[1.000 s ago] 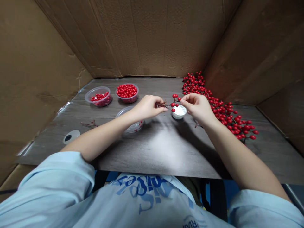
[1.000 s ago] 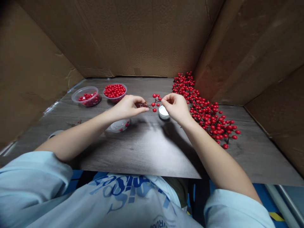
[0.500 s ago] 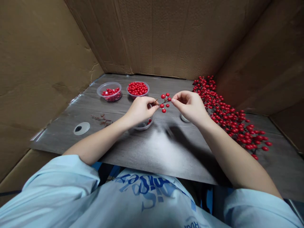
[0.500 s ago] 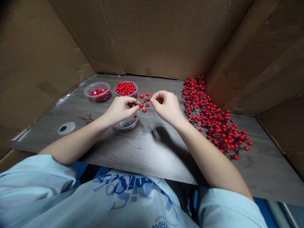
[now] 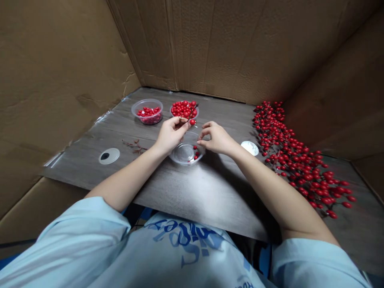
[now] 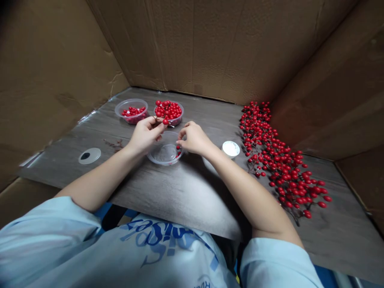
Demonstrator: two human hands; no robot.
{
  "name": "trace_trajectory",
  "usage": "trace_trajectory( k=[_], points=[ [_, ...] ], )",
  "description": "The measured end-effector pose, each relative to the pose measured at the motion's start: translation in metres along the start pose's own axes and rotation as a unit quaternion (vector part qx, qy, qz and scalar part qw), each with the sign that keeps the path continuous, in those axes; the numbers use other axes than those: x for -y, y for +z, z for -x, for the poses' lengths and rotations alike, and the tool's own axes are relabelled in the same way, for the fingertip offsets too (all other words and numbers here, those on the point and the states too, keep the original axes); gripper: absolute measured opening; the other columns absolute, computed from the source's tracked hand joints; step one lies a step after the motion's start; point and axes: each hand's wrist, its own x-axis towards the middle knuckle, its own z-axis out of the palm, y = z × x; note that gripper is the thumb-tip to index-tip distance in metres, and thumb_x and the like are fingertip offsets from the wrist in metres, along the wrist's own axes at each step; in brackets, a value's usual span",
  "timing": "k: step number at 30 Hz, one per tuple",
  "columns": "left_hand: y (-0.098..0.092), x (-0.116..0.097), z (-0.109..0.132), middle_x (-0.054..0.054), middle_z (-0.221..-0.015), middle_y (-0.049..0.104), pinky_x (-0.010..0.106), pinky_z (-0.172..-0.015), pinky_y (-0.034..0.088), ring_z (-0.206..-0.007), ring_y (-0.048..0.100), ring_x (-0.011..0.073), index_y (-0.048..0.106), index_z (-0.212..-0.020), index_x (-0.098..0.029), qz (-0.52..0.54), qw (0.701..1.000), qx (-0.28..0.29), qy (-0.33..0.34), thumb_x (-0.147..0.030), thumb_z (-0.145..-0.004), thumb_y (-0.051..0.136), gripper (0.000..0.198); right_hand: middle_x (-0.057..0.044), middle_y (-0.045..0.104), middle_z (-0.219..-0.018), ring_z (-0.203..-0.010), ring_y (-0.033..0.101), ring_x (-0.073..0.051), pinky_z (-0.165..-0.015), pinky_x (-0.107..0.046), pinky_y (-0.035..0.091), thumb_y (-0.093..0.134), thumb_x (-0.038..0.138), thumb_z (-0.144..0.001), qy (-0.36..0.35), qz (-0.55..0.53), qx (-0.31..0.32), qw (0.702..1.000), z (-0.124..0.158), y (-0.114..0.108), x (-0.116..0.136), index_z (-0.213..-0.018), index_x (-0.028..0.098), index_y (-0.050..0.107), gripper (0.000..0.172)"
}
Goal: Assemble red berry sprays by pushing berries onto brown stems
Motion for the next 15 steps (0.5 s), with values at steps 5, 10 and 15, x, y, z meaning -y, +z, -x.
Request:
trace_trajectory(
  k=[5,10,15],
  points=[
    [0.003,0.004,-0.002,-0.004,-0.059,0.044,0.017,-0.036,0.020,-0.043,0.028,0.0021,0.052,-0.075,-0.016,0.073,0.994,0.034,-0.070,-0.034,-0.063,0.073,0.030,-0.014,0.057,-0.102,-0.110,0.047,-0.029,-0.096,-0.042,0.039,0.063,0.015,-0.071,-0.028,0.120,0.094,0.988,-0.022,0.015,0.009,-0.079,0.016,0.072,0.012],
    [0.003,0.005,-0.003,-0.007,-0.054,0.032,0.016,-0.036,0.018,-0.043,0.021,0.0002,0.047,-0.069,-0.015,0.104,0.989,0.040,-0.097,-0.031,-0.066,0.074,0.032,-0.017,0.055,-0.113,-0.107,0.047,-0.031,-0.089,-0.043,0.044,0.059,0.013,-0.071,-0.017,0.187,0.124,0.974,-0.029,0.022,0.017,-0.080,0.012,0.070,0.014],
    [0.004,0.001,-0.002,-0.006,-0.056,0.040,0.012,-0.037,0.025,-0.045,0.030,-0.0004,0.051,-0.070,-0.011,0.168,0.980,0.028,-0.104,-0.025,-0.063,0.078,0.031,-0.016,0.055,-0.115,-0.106,0.049,-0.029,-0.091,-0.040,0.044,0.055,0.009,-0.073,-0.011,0.206,0.146,0.967,-0.027,0.025,0.023,-0.084,0.011,0.069,0.018]
  ],
)
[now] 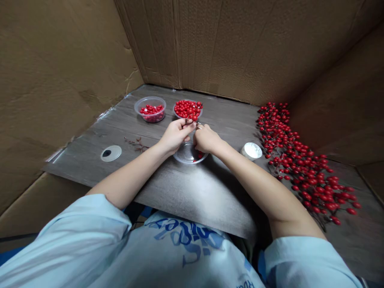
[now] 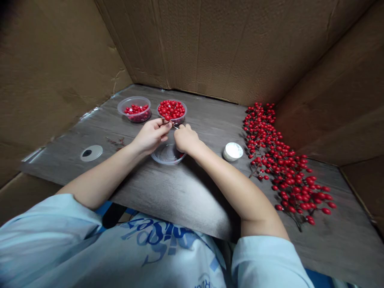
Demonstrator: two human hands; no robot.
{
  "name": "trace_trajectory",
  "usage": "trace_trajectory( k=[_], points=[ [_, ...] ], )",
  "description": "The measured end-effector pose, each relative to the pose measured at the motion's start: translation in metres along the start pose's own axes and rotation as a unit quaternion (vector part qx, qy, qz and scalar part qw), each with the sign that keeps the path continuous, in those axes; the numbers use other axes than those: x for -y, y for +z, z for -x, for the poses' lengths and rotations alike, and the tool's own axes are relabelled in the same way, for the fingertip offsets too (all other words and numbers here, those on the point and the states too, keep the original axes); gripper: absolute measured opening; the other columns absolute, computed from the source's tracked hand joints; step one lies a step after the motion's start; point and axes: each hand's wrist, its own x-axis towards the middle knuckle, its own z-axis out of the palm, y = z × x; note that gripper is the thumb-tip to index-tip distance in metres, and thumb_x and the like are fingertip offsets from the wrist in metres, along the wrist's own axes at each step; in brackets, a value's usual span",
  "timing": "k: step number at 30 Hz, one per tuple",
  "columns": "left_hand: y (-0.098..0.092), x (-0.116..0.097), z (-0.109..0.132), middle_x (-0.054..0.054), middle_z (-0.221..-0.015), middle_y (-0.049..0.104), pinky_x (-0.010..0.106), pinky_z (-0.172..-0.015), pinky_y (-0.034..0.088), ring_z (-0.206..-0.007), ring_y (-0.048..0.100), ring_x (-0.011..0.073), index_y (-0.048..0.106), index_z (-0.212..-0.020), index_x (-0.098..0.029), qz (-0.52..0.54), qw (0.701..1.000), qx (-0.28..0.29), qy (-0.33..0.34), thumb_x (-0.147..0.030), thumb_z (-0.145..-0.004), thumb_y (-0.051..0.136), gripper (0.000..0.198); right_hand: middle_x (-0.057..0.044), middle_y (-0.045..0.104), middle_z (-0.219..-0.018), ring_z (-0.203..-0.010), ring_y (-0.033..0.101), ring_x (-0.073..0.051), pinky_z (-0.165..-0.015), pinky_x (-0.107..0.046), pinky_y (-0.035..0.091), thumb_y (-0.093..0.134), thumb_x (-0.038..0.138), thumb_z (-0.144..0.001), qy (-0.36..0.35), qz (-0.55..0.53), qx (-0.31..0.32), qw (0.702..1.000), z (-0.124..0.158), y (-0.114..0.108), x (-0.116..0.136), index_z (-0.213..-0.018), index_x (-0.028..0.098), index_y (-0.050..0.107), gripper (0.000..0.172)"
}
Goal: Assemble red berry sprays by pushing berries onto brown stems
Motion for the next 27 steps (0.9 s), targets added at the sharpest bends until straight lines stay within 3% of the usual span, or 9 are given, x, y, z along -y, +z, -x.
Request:
trace_trajectory(
  k=[6,12,15,19,23,27],
  points=[
    [0.002,-0.007,0.002,-0.007,-0.057,0.042,0.010,-0.033,0.024,-0.043,0.031,-0.0012,0.050,-0.068,-0.009,0.099,0.995,-0.006,0.028,-0.012,-0.066,0.073,0.023,-0.015,0.057,-0.108,-0.104,0.050,-0.030,-0.086,-0.037,0.046,0.054,0.007,-0.074,0.007,-0.005,-0.020,1.000,0.002,0.001,0.002,-0.081,0.011,0.071,0.018],
    [0.002,-0.008,0.001,-0.006,-0.060,0.047,0.010,-0.033,0.026,-0.041,0.032,-0.0016,0.052,-0.070,-0.009,0.112,0.992,-0.028,0.042,-0.011,-0.068,0.072,0.020,-0.010,0.059,-0.106,-0.102,0.054,-0.022,-0.095,-0.034,0.040,0.066,0.017,-0.073,-0.021,-0.137,-0.143,0.980,0.005,-0.006,-0.021,-0.081,0.017,0.074,0.011],
    [0.002,-0.007,0.000,-0.006,-0.061,0.049,0.010,-0.033,0.027,-0.042,0.034,-0.0014,0.053,-0.069,-0.008,0.107,0.993,-0.025,0.043,-0.014,-0.066,0.074,0.022,-0.008,0.061,-0.104,-0.099,0.057,-0.019,-0.092,-0.033,0.042,0.069,0.016,-0.070,0.001,-0.219,-0.203,0.954,0.013,-0.010,-0.035,-0.079,0.017,0.073,0.009],
    [0.002,-0.004,0.000,-0.005,-0.060,0.051,0.011,-0.032,0.027,-0.043,0.036,-0.0008,0.054,-0.069,-0.007,0.109,0.993,-0.016,0.050,-0.017,-0.063,0.077,0.025,-0.007,0.066,-0.091,-0.089,0.060,-0.019,-0.076,-0.030,0.046,0.067,0.020,-0.071,0.022,-0.300,-0.275,0.913,0.032,-0.007,-0.046,-0.080,0.017,0.071,0.010],
    [0.003,-0.001,0.001,-0.005,-0.058,0.051,0.011,-0.033,0.029,-0.042,0.038,-0.0006,0.056,-0.069,-0.007,0.085,0.996,-0.011,0.037,-0.018,-0.061,0.078,0.026,-0.006,0.068,-0.078,-0.070,0.061,-0.015,-0.063,-0.027,0.045,0.064,0.026,-0.074,0.068,-0.388,-0.325,0.860,0.051,0.006,-0.046,-0.080,0.014,0.069,0.014],
    [0.005,0.000,0.004,-0.005,-0.060,0.053,0.012,-0.033,0.030,-0.041,0.037,-0.0014,0.056,-0.068,-0.007,0.056,0.998,0.011,0.029,-0.022,-0.059,0.080,0.029,-0.005,0.068,-0.077,-0.068,0.061,-0.014,-0.060,-0.026,0.045,0.064,0.031,-0.074,0.076,-0.442,-0.363,0.817,0.062,0.019,-0.041,-0.080,0.015,0.068,0.018]
  ],
)
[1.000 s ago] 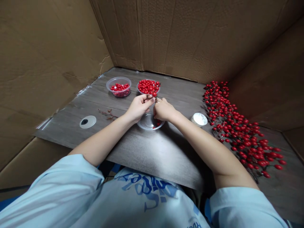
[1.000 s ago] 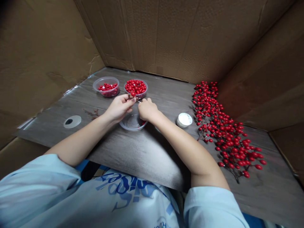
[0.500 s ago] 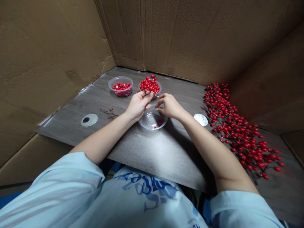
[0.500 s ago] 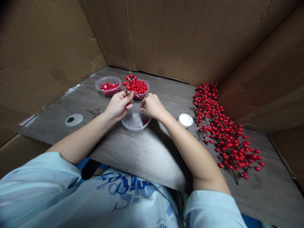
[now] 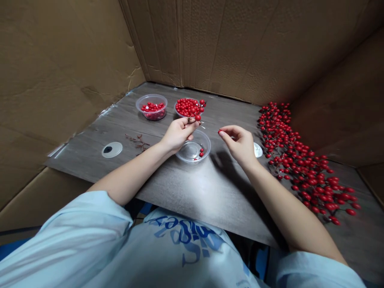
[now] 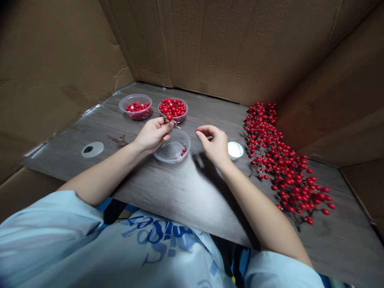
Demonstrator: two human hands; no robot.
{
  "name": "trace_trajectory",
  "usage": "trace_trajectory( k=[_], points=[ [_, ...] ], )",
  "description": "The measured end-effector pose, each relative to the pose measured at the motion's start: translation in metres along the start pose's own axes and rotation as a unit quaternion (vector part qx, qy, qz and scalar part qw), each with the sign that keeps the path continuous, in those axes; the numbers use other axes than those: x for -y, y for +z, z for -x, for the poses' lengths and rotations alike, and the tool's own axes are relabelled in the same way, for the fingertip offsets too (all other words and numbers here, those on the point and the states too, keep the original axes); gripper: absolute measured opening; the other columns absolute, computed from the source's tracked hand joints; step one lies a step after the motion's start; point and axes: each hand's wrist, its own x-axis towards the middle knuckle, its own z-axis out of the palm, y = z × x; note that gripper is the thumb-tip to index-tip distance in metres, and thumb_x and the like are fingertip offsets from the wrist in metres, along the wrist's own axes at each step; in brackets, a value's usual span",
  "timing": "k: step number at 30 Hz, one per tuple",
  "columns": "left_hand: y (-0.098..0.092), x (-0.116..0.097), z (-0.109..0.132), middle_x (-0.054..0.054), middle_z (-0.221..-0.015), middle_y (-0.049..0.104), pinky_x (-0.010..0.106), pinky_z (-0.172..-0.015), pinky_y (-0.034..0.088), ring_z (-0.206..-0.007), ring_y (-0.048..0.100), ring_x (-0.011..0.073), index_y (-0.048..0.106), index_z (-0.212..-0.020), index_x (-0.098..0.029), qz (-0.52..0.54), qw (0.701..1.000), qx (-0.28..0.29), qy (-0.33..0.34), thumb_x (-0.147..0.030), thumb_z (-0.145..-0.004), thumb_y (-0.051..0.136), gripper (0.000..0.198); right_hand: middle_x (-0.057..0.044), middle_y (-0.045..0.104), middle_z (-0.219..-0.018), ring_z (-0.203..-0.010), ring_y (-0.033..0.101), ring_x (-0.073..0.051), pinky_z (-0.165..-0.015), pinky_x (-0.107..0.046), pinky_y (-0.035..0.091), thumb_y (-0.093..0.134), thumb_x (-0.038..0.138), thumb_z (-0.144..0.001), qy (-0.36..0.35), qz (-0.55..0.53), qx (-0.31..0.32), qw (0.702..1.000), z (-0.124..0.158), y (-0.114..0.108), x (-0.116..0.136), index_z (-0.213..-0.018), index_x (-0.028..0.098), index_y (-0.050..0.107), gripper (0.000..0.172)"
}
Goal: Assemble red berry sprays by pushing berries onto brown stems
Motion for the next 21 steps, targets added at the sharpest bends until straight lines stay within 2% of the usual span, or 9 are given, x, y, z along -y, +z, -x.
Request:
trace_trajectory(
  k=[8,13,21],
  points=[
    [0.003,0.001,0.006,-0.003,-0.062,0.056,0.012,-0.032,0.029,-0.040,0.039,-0.0013,0.057,-0.069,-0.007,-0.026,0.998,0.040,-0.028,-0.030,-0.046,0.086,0.044,-0.003,0.067,-0.080,-0.068,0.059,-0.011,-0.065,-0.027,0.049,0.071,0.031,-0.068,0.040,-0.174,0.003,0.984,0.010,0.008,0.003,-0.084,0.016,0.066,0.022],
    [0.004,0.000,0.010,-0.004,-0.059,0.054,0.013,-0.032,0.027,-0.040,0.038,-0.0007,0.058,-0.069,-0.007,-0.041,0.995,0.076,-0.055,-0.038,-0.040,0.087,0.051,-0.003,0.067,-0.080,-0.071,0.060,-0.012,-0.070,-0.029,0.051,0.070,0.031,-0.069,0.029,-0.198,0.008,0.980,0.015,0.010,0.011,-0.081,0.016,0.067,0.019],
    [0.005,0.003,0.012,-0.003,-0.061,0.053,0.013,-0.034,0.026,-0.041,0.036,-0.0010,0.056,-0.069,-0.009,-0.068,0.991,0.100,-0.064,-0.028,-0.054,0.082,0.035,-0.004,0.068,-0.082,-0.077,0.062,-0.014,-0.074,-0.030,0.052,0.069,0.029,-0.071,0.030,-0.187,0.016,0.982,0.019,0.013,0.013,-0.082,0.016,0.068,0.017]
  ],
)
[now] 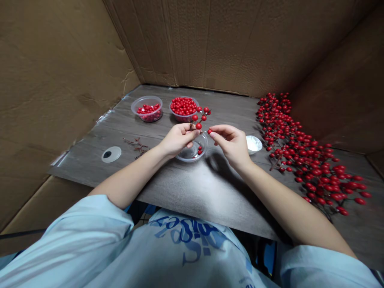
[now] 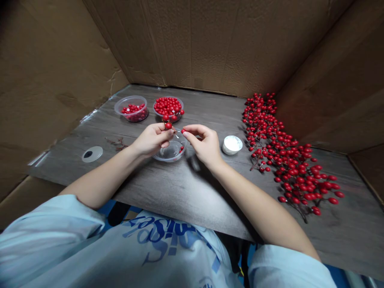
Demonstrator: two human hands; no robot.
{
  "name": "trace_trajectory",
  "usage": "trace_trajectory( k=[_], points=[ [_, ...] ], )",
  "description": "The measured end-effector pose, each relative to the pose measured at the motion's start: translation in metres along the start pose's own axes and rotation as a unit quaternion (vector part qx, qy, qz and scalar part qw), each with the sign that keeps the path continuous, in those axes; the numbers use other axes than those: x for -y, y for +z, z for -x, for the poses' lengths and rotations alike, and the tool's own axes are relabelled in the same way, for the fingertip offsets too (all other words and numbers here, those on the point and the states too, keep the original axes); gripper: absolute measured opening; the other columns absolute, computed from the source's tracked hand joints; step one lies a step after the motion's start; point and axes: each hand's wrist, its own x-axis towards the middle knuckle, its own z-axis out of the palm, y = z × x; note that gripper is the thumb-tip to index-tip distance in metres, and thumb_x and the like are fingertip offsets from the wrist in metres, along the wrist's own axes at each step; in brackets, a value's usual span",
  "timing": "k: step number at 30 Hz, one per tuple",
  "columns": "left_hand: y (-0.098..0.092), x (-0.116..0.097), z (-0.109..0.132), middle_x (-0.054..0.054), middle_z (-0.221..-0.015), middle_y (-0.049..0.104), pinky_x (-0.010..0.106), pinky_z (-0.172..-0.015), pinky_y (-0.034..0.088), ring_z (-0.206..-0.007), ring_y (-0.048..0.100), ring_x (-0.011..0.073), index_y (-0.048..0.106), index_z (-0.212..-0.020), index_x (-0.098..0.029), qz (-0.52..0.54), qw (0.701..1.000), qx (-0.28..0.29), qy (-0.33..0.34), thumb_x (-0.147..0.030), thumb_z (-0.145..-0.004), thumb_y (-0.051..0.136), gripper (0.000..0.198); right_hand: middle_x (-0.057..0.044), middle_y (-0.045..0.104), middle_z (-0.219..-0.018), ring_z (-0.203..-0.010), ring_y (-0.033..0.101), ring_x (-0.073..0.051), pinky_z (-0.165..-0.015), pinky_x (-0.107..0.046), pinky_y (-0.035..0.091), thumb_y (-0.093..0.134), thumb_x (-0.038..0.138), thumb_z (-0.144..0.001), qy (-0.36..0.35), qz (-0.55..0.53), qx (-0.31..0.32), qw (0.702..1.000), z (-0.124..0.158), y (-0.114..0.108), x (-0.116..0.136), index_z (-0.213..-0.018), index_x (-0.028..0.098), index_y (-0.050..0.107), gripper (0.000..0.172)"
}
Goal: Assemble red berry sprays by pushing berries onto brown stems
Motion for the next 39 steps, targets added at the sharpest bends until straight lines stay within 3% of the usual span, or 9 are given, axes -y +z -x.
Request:
trace_trajectory(
  k=[21,39],
  points=[
    [-0.003,0.006,0.000,-0.002,-0.064,0.053,0.013,-0.035,0.029,-0.043,0.035,-0.0003,0.058,-0.068,-0.009,-0.045,0.998,0.024,0.028,-0.046,-0.052,0.081,0.046,-0.003,0.069,-0.080,-0.069,0.060,-0.011,-0.066,-0.027,0.050,0.068,0.028,-0.071,0.020,0.000,-0.005,1.000,0.005,0.004,-0.002,-0.082,0.015,0.069,0.017],
    [-0.001,0.009,-0.001,-0.003,-0.060,0.051,0.014,-0.035,0.027,-0.042,0.032,-0.0006,0.060,-0.074,-0.010,-0.047,0.998,0.003,0.032,-0.036,-0.055,0.080,0.038,-0.003,0.069,-0.081,-0.069,0.061,-0.012,-0.069,-0.028,0.051,0.067,0.027,-0.071,0.013,-0.010,-0.028,0.999,0.008,0.011,-0.006,-0.081,0.016,0.068,0.016]
  ],
)
